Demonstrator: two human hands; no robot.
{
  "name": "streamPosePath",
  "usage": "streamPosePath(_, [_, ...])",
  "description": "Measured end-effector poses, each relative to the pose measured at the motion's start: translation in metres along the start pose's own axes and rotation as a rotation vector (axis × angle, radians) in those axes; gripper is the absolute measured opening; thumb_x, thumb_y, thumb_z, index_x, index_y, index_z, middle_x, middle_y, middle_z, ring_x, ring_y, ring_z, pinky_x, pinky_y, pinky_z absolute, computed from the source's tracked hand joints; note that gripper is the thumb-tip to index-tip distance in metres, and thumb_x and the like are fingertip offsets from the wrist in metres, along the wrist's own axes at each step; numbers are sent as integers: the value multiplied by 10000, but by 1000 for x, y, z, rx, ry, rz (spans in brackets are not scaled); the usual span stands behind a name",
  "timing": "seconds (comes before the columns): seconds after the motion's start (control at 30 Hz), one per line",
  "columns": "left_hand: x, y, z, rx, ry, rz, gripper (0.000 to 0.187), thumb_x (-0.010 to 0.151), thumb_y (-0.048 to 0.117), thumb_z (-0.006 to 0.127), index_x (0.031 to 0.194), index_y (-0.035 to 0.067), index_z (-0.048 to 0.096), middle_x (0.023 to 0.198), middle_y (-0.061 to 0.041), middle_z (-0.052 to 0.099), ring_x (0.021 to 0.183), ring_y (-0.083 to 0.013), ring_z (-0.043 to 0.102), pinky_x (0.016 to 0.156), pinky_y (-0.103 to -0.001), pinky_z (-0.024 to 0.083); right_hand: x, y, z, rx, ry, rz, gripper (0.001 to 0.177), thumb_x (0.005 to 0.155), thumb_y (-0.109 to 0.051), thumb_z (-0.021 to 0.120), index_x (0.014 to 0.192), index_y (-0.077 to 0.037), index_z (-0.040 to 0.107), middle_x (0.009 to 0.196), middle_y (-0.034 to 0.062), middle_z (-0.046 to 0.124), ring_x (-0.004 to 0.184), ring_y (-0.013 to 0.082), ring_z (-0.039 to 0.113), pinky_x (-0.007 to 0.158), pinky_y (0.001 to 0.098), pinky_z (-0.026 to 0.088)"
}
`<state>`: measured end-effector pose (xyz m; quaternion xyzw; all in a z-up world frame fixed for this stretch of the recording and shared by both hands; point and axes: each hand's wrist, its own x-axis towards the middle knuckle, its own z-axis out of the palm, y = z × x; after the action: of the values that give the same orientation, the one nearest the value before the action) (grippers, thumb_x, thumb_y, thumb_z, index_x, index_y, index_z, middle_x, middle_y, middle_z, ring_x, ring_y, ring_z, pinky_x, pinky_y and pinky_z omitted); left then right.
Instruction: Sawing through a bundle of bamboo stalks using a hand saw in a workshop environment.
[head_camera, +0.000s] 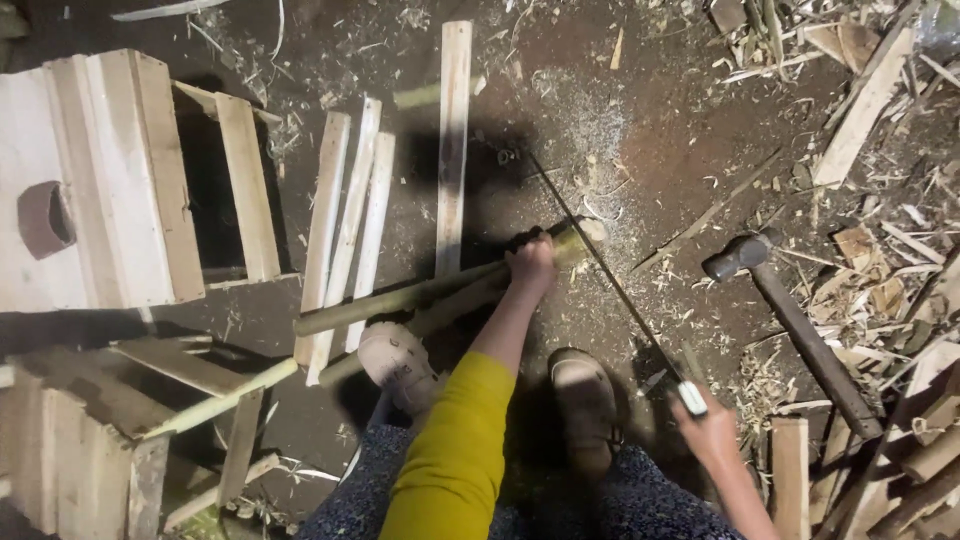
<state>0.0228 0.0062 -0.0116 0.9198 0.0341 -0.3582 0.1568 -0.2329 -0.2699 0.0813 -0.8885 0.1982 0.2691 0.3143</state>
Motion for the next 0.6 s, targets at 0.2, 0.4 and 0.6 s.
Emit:
streamPosePath(0.2, [20, -5, 19, 92, -238, -127, 528, 1025, 182, 488, 1532, 131, 352, 1456, -116, 556, 1404, -334, 491, 1189, -707, 193, 74, -40, 50, 47, 93, 23, 484, 867, -469, 754, 1293, -248, 689, 1116, 90, 770, 1074, 316, 708, 1138, 461, 436])
streamPosePath(0.4, [5, 3, -7, 53, -189, -99, 435, 1021, 333, 512, 1393, 107, 507, 1109, -99, 698, 1068, -291, 671, 1198, -723, 198, -30, 66, 31, -43, 119, -182, 483, 823, -38, 740, 1292, -4, 632, 1153, 253, 711, 1010, 351, 637, 665, 373, 682])
streamPosePath(0.6, [-6, -2, 3, 57, -150, -76, 520, 1035, 140, 454, 1548, 115, 372, 1170, -102, 680, 1107, -274, 640, 1239, -702, 66, -56, 90, 36, 4, 111, -63, 584, 798, -65, 757, 1368, -62, 632, 1207, 213, 730, 762, 294, 782, 645, 359, 682])
